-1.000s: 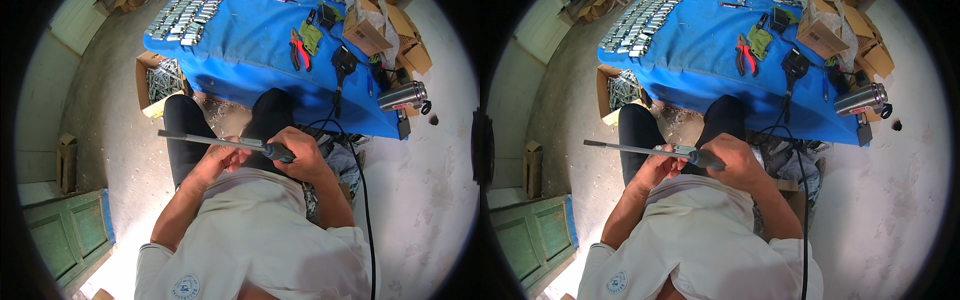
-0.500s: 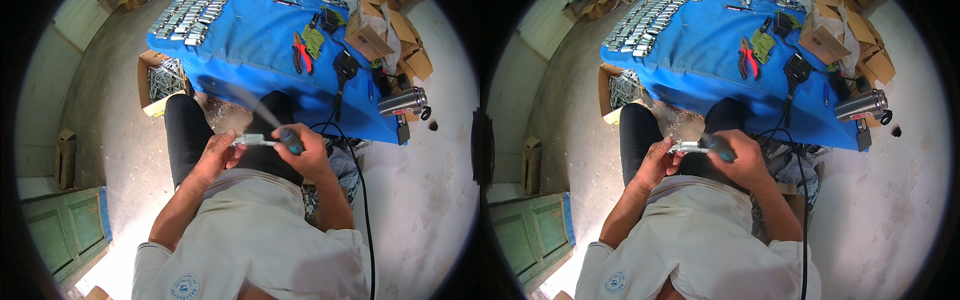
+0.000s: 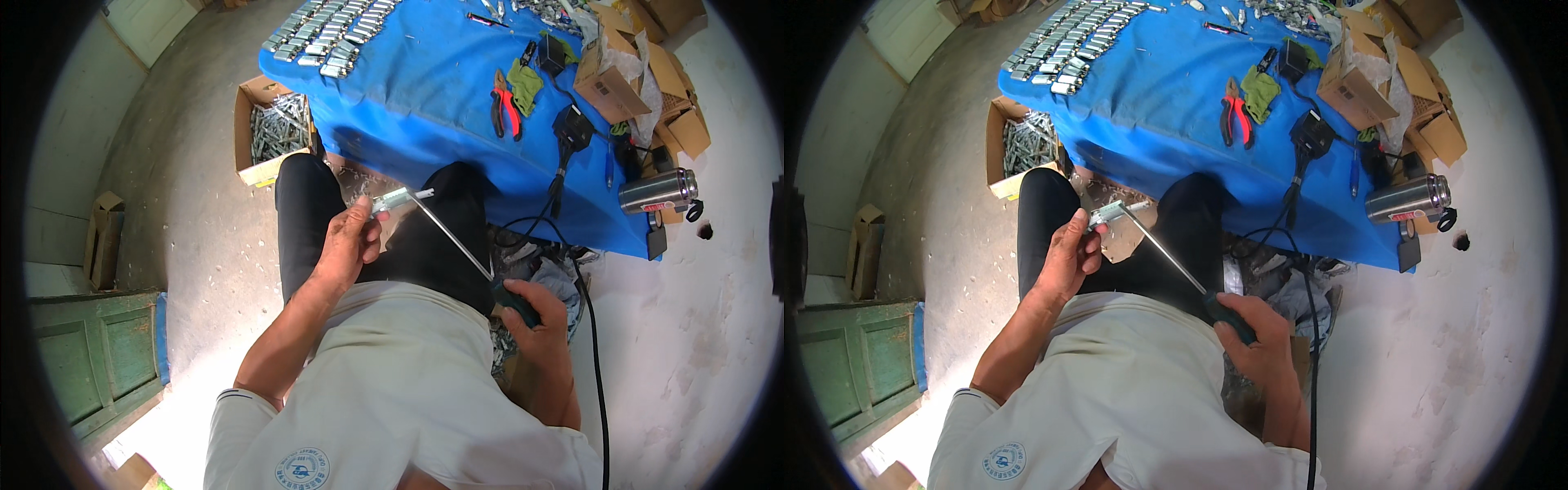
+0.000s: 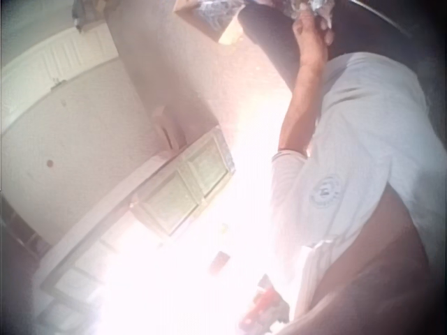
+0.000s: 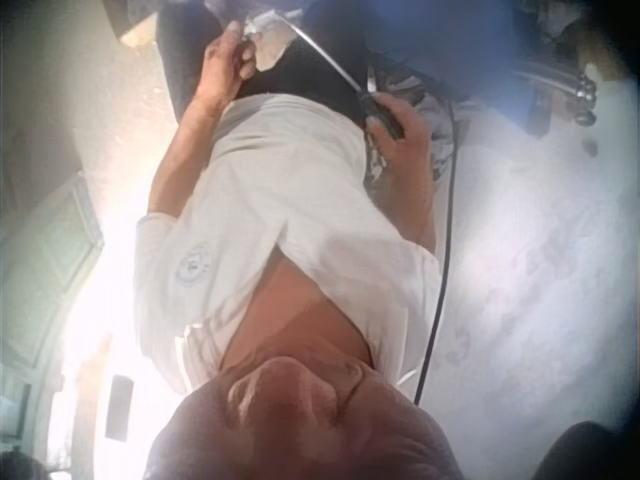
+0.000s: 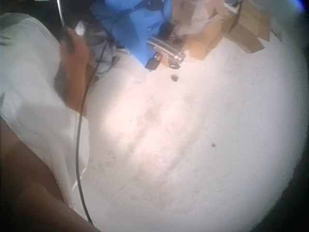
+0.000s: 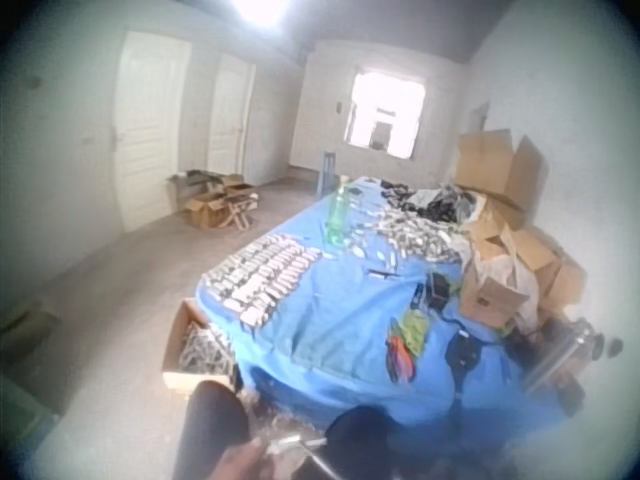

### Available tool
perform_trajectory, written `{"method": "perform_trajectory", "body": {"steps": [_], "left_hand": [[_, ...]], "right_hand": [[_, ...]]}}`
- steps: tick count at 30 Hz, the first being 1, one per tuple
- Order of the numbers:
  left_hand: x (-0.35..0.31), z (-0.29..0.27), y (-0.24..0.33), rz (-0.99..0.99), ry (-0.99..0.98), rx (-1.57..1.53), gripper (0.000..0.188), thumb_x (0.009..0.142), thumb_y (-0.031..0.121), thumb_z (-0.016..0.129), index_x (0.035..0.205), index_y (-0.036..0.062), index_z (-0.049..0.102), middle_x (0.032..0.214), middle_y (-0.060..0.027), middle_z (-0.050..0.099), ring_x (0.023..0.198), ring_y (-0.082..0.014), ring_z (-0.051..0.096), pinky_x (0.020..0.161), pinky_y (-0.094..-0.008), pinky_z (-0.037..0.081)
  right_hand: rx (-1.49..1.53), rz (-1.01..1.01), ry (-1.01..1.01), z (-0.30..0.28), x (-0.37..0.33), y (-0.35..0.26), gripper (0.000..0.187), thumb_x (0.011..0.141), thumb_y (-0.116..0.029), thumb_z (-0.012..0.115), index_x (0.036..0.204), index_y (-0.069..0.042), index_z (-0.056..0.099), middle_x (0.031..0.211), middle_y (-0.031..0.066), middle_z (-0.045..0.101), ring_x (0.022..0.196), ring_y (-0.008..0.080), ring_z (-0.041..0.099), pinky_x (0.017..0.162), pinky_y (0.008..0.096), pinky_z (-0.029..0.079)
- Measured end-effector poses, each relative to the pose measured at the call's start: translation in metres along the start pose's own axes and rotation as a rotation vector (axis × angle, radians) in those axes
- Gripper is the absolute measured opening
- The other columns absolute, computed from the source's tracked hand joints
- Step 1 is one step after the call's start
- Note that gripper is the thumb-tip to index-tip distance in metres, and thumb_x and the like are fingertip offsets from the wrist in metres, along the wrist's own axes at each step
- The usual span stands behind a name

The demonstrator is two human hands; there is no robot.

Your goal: The person uses a screwdriver to tighten screws on a metal lock mechanism held in their left hand. They repeatedly adjust the lock's position and apply pressure with the tool to secure the components. The workspace is a blue cloth-covered surface with many similar lock units arranged nearby.

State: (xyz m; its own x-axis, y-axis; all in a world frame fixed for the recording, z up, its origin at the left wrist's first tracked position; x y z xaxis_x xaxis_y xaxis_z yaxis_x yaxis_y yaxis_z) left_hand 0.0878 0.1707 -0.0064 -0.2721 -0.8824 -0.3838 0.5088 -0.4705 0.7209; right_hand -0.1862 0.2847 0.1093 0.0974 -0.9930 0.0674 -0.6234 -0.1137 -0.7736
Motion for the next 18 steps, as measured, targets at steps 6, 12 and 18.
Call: {"method": "perform_trajectory", "body": {"steps": [6,12,18], "left_hand": [[0.005,-0.004,-0.003,-0.016,0.057,-0.043,0.046,0.099,0.050,0.053,0.092,0.0052,0.059,0.067,0.0023,0.041,0.051,-0.0072,0.033,0.044,-0.0216,0.025],[0.003,0.001,-0.001,-0.066,0.072,-0.040,0.048,0.099,0.052,0.051,0.089,0.0058,0.059,0.064,0.0036,0.038,0.050,-0.0080,0.032,0.045,-0.0221,0.025],[0.003,0.002,-0.001,-0.066,0.064,-0.047,0.052,0.098,0.054,0.050,0.086,0.0055,0.061,0.061,0.0039,0.036,0.049,-0.0078,0.030,0.045,-0.0224,0.025]], "right_hand": [[0.003,-0.017,0.005,0.005,-0.001,0.003,0.036,0.077,-0.001,0.070,0.113,0.000,0.067,0.099,0.0152,0.069,0.088,0.0251,0.068,0.080,0.0317,0.052],[0.015,-0.001,-0.003,0.012,0.002,0.009,0.036,0.078,-0.002,0.070,0.114,0.000,0.066,0.098,0.0151,0.069,0.086,0.0239,0.068,0.078,0.0313,0.052],[0.036,0.029,-0.006,0.013,0.002,0.007,0.036,0.079,-0.005,0.071,0.114,0.001,0.066,0.095,0.0144,0.068,0.085,0.0227,0.068,0.077,0.0302,0.052]]}}
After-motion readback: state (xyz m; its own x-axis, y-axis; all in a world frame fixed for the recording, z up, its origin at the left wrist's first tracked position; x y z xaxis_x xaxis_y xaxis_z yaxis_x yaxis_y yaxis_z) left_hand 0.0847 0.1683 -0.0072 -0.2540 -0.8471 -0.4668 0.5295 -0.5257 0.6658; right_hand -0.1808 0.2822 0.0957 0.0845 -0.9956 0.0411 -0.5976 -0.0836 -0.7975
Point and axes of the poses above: each hand's wrist, its own x-axis towards the middle knuckle, its own z-axis out of the palm, y = z × x, the point moved 1 cm from there along x, towards the middle knuckle
